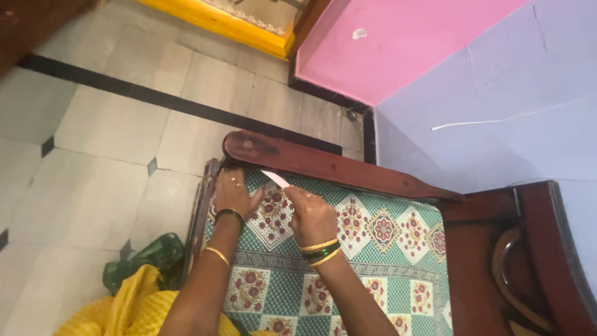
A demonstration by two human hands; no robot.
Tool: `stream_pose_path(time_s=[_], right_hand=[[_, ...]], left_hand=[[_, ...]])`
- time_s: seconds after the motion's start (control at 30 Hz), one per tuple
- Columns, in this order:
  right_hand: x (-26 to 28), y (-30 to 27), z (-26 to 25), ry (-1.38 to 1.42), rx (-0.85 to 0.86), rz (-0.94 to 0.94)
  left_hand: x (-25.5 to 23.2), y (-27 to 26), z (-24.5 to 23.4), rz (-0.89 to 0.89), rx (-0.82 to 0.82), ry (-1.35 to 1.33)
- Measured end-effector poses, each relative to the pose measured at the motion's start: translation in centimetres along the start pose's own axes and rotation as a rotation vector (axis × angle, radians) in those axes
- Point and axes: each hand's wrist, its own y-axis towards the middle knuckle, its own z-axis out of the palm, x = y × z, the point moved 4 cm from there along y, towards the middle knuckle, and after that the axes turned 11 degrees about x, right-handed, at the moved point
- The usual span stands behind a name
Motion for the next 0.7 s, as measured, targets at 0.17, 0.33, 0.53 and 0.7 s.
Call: stream_pose_path(time_s=[0.17, 0.33, 0.53, 0.7], right_hand=[[-0.4, 0.8, 3.5, 0.139, -0.076, -0.067], [-1.4, 2.1, 7.3, 0.106, 0.187, 0.143], [-1.1, 3.3, 7.6, 0.209, -0.004, -0.08], [-1.2, 0.1, 2.9, 0.171, -0.036, -0.032]], left_hand=[[1.5, -1.0, -0.8, -0.042, -0.307, -0.158], [1.4, -0.6, -0.9, -0.056, -0.26, -0.113], [0.9, -0.8, -2.0, -0.041, -0.262, -0.069], [1.5, -0.2, -0.7, 0.014, -0.256, 0.048]])
